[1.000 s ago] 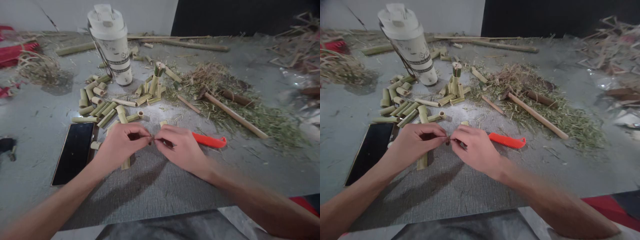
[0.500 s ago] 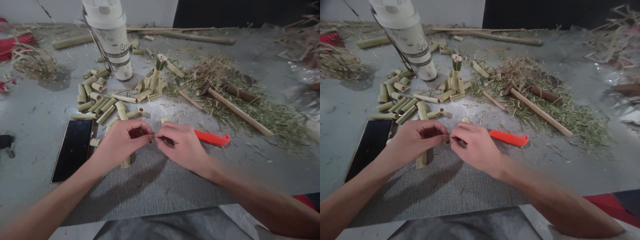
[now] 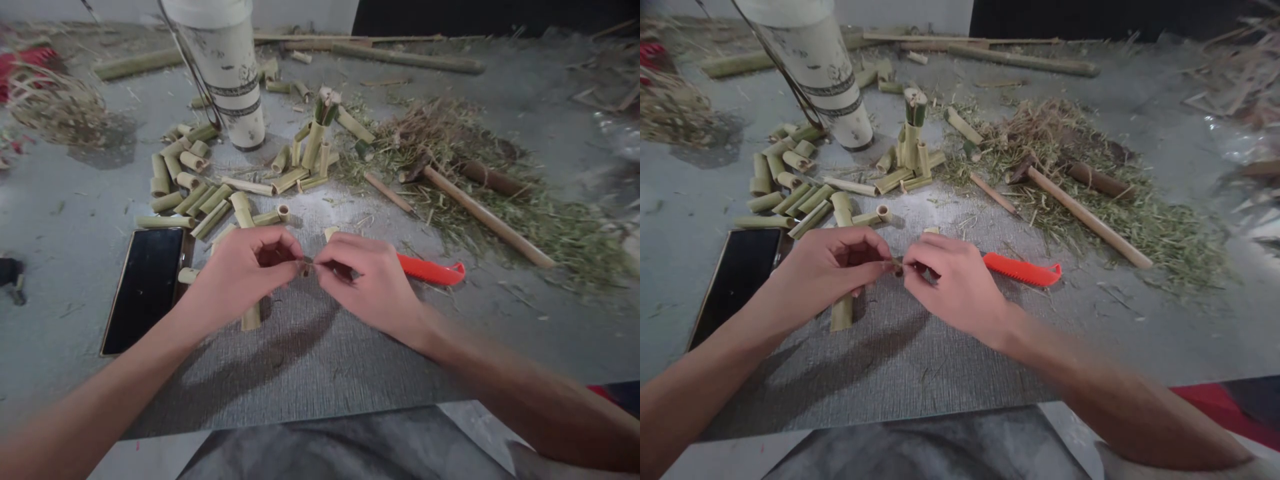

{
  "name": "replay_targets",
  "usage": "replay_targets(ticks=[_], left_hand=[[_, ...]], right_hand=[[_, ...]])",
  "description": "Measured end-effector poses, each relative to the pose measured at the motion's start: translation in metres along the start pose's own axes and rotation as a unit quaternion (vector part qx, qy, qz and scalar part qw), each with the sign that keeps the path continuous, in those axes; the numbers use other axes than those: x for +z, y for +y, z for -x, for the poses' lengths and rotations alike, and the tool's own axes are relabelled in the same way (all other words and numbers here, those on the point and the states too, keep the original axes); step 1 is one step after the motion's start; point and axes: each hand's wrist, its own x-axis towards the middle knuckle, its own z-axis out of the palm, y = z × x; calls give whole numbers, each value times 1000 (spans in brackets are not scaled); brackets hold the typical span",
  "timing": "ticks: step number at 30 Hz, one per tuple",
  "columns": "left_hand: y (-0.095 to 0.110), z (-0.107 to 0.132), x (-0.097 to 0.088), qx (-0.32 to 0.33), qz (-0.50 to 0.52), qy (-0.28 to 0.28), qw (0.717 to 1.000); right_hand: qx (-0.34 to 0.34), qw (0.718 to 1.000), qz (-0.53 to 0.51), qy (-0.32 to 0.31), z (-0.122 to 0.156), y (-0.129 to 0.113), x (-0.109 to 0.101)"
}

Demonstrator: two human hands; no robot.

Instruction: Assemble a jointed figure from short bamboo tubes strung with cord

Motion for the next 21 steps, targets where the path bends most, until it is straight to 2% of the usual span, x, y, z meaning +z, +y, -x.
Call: replay_targets(ticks=[7,16,21], left_hand=[[1,2,0,10,-17,22,1000],[-2,-1,3,29,-26,23,999],[-1,-1,3,15,13,-2,1000]], right_hand=[[-5,1000,-4,-2,0,3,1],[-7,1000,0,17,2,-1,3],[-37,998,19,38,5,-5,7]])
